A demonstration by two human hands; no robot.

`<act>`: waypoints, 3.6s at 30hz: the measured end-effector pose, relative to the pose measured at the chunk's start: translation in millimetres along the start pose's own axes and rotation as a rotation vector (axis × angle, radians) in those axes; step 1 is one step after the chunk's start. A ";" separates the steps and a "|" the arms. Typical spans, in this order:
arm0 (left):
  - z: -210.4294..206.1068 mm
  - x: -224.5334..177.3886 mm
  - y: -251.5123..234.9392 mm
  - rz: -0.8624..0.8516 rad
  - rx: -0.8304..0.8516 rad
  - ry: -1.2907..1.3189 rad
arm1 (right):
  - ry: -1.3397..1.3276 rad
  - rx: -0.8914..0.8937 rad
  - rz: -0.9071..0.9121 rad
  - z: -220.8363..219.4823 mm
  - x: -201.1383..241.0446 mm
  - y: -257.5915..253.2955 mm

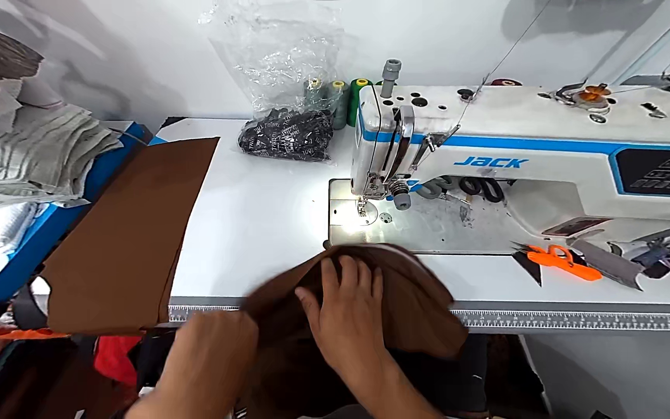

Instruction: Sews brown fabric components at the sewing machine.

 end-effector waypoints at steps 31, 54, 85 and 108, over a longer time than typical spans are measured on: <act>87.1 -22.5 -237.8 -1.027 -0.519 0.536 | 0.116 0.189 0.447 30.8 -184.4 -77.1; 76.8 0.7 -244.7 -1.194 -0.339 0.987 | -0.149 -0.206 -0.186 2.6 -64.6 -53.5; 74.4 1.4 -252.2 -0.930 -0.463 0.733 | -0.212 -0.090 -0.258 -2.8 -75.6 -53.4; 74.7 -27.6 -192.6 -0.591 -0.771 0.436 | -0.034 0.142 0.477 5.8 -80.1 -78.8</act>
Point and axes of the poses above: each hand's wrist, its own y-axis away from the middle knuckle, its own z-axis out of the back of the hand, x = y × z, the point moved 7 cm from there along -y, towards the middle knuckle
